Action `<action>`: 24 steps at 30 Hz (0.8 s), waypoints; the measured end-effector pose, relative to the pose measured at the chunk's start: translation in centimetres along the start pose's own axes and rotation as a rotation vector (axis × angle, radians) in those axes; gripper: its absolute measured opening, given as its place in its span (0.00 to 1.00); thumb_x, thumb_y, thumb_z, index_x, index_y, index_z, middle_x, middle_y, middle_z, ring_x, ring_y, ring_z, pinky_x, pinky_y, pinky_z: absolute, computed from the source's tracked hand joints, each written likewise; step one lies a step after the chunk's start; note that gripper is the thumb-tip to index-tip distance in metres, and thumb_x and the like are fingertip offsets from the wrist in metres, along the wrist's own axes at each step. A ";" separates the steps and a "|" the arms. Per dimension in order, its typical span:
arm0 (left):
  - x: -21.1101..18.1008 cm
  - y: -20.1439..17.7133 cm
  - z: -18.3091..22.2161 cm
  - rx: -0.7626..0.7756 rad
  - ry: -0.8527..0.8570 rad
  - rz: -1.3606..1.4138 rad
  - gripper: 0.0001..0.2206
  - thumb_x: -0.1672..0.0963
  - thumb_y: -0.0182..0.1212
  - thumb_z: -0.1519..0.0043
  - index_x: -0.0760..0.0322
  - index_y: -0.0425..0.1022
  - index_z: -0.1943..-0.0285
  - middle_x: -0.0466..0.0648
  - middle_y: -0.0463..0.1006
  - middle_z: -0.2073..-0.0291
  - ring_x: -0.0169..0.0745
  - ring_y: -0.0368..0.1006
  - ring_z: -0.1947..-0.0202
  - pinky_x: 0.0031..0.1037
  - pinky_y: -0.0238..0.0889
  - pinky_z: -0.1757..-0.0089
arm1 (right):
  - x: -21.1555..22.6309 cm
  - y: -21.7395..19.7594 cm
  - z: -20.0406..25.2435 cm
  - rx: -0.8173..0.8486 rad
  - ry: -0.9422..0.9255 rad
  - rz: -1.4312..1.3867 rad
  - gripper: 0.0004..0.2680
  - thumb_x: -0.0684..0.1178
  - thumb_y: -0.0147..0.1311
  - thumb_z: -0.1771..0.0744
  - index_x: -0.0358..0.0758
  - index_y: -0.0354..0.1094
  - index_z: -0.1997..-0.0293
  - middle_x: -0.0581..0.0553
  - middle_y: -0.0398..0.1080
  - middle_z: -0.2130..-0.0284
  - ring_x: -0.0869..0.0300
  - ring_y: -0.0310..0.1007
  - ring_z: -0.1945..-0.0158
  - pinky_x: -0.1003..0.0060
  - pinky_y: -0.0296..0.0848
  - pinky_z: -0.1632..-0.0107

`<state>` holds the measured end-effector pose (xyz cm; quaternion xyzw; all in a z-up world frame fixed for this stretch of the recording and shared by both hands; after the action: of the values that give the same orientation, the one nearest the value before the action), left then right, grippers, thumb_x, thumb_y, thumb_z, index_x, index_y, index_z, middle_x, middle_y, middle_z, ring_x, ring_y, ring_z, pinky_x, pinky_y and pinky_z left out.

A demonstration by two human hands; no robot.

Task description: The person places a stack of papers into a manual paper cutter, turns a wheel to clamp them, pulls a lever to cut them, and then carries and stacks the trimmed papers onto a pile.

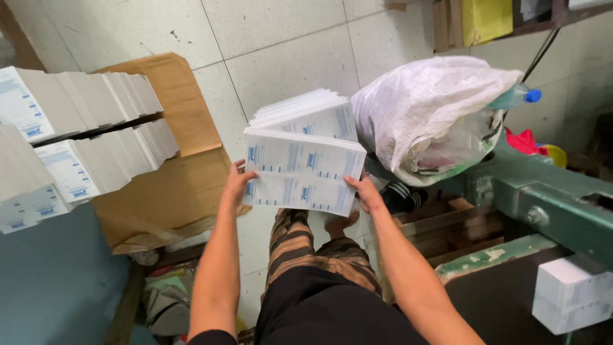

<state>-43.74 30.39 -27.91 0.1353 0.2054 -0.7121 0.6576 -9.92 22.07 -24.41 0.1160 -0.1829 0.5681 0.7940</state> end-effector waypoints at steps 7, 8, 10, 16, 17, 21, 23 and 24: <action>-1.2 -0.5 2.8 0.108 -0.002 -0.330 0.32 0.52 0.78 0.60 0.60 0.79 0.43 0.55 0.82 0.50 0.54 0.75 0.43 0.44 0.68 0.47 | -3.8 -2.1 -0.3 0.055 0.075 -0.098 0.30 0.56 0.73 0.38 0.38 0.61 0.32 0.39 0.70 0.44 0.48 0.69 0.43 0.47 0.70 0.42; -1.0 -0.1 4.0 0.106 0.001 -0.303 0.31 0.51 0.80 0.60 0.61 0.80 0.45 0.55 0.81 0.53 0.53 0.75 0.48 0.43 0.70 0.52 | -3.8 -2.2 0.5 0.078 0.061 -0.099 0.29 0.55 0.73 0.38 0.37 0.63 0.34 0.39 0.71 0.47 0.48 0.70 0.45 0.48 0.71 0.44; -0.7 0.4 6.3 0.125 0.029 -0.309 0.31 0.51 0.81 0.61 0.62 0.80 0.47 0.55 0.81 0.56 0.51 0.75 0.53 0.41 0.72 0.57 | -4.4 -2.5 2.3 0.084 0.025 -0.138 0.28 0.55 0.72 0.39 0.35 0.65 0.35 0.38 0.72 0.49 0.48 0.72 0.47 0.48 0.73 0.46; -2.9 5.5 17.6 0.253 0.087 -0.329 0.29 0.55 0.84 0.62 0.64 0.77 0.52 0.55 0.77 0.62 0.50 0.73 0.59 0.39 0.72 0.60 | -9.1 -10.4 12.5 -0.040 -0.083 -0.290 0.29 0.52 0.75 0.41 0.29 0.66 0.38 0.30 0.72 0.48 0.43 0.71 0.44 0.44 0.72 0.44; -3.5 7.5 19.9 0.344 0.070 -0.371 0.28 0.56 0.78 0.59 0.65 0.73 0.49 0.54 0.77 0.56 0.49 0.75 0.57 0.40 0.72 0.59 | -9.2 -12.0 15.4 -0.050 -0.131 -0.286 0.29 0.54 0.69 0.41 0.34 0.63 0.35 0.35 0.72 0.45 0.45 0.72 0.43 0.47 0.74 0.44; -4.0 16.5 28.5 0.553 0.073 -0.621 0.24 0.56 0.70 0.55 0.65 0.70 0.50 0.51 0.76 0.52 0.47 0.76 0.53 0.40 0.73 0.56 | -15.4 -19.9 25.4 -0.244 -0.213 -0.531 0.23 0.49 0.64 0.41 0.31 0.69 0.41 0.36 0.77 0.51 0.50 0.77 0.54 0.55 0.77 0.52; -2.3 21.8 30.8 0.640 0.135 -0.725 0.24 0.56 0.70 0.56 0.66 0.70 0.51 0.52 0.78 0.53 0.48 0.77 0.53 0.41 0.72 0.57 | -18.2 -24.0 30.4 -0.359 -0.214 -0.549 0.24 0.54 0.62 0.42 0.32 0.71 0.43 0.35 0.78 0.52 0.47 0.79 0.54 0.53 0.78 0.52; -0.9 24.4 32.3 0.696 0.170 -0.785 0.24 0.55 0.70 0.57 0.66 0.71 0.52 0.53 0.79 0.55 0.48 0.78 0.53 0.41 0.72 0.58 | -20.2 -26.0 33.2 -0.442 -0.184 -0.523 0.26 0.59 0.61 0.44 0.32 0.73 0.44 0.34 0.79 0.53 0.44 0.80 0.53 0.50 0.78 0.52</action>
<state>-16.90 14.76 -1.94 0.3157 0.0444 -0.9172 0.2388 3.52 -16.87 -2.22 0.0349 -0.3361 0.2797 0.8987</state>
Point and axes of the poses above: each hand's wrist, its own z-axis away from the middle knuckle, its own y-axis out of the palm, x = y × z, the point moved 8 cm from there along -z, towards the middle knuckle
